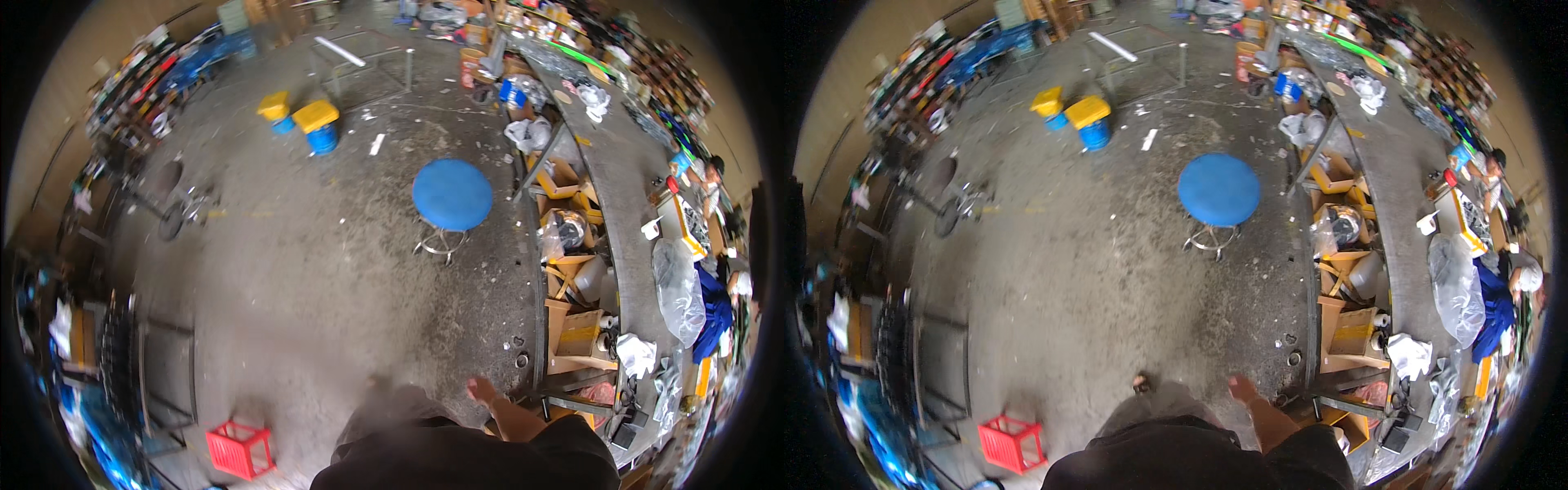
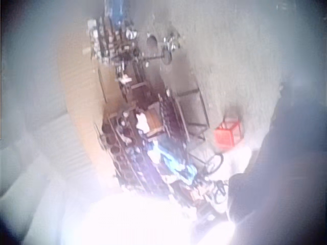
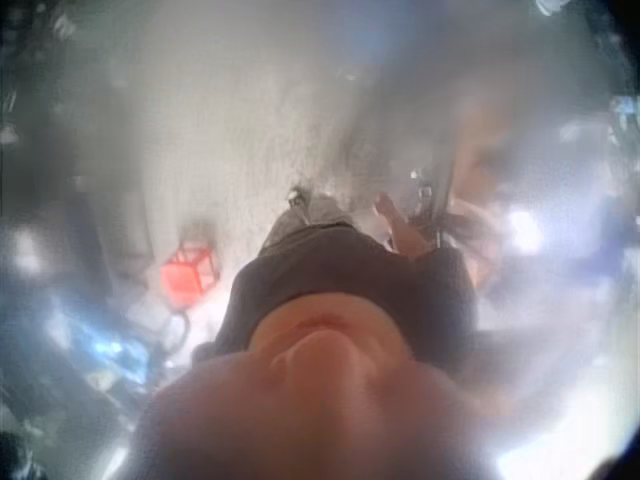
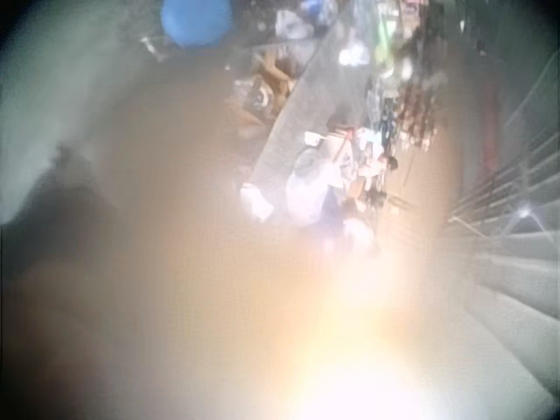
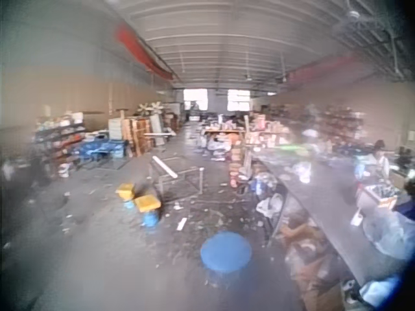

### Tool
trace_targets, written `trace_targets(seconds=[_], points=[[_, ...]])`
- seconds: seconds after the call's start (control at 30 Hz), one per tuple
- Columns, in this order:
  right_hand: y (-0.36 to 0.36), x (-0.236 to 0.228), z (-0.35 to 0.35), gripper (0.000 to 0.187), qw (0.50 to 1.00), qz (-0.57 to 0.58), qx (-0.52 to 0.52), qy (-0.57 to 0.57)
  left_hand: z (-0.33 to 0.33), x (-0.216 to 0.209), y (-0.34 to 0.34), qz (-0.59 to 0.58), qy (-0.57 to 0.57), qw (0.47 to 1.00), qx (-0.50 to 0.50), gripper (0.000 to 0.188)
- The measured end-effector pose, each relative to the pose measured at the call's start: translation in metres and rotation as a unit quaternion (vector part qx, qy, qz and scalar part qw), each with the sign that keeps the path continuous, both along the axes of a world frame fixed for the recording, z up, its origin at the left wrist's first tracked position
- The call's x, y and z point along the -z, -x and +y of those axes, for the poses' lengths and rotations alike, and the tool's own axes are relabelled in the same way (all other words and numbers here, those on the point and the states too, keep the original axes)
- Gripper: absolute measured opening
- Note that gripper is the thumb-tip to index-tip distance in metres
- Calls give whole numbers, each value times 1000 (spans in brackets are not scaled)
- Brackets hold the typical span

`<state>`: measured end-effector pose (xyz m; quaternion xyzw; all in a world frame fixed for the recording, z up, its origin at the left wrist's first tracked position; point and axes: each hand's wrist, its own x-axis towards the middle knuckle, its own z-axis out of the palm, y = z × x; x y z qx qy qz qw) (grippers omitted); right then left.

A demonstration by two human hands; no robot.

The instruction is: The person sits on the floor in a workshop and wipes the handle of a fishing rod with a white cloth. They repeatedly rub the handle and then wrap it in plastic film. The person places the wrapped rod on a rack and picks up another rod to repeat the process.

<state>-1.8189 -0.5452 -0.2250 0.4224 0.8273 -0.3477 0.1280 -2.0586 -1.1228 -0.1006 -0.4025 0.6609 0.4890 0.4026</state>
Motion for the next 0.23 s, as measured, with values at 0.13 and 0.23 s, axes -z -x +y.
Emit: trace_targets(seconds=[0.13,0.23], points=[[-14,-45,1,32,939,-186,-142,253,20,31,353,110,-211,969,73,26],[-10,-34,-1,37,930,-251,-53,263,278,-32,551,397,65,888,225,32]])
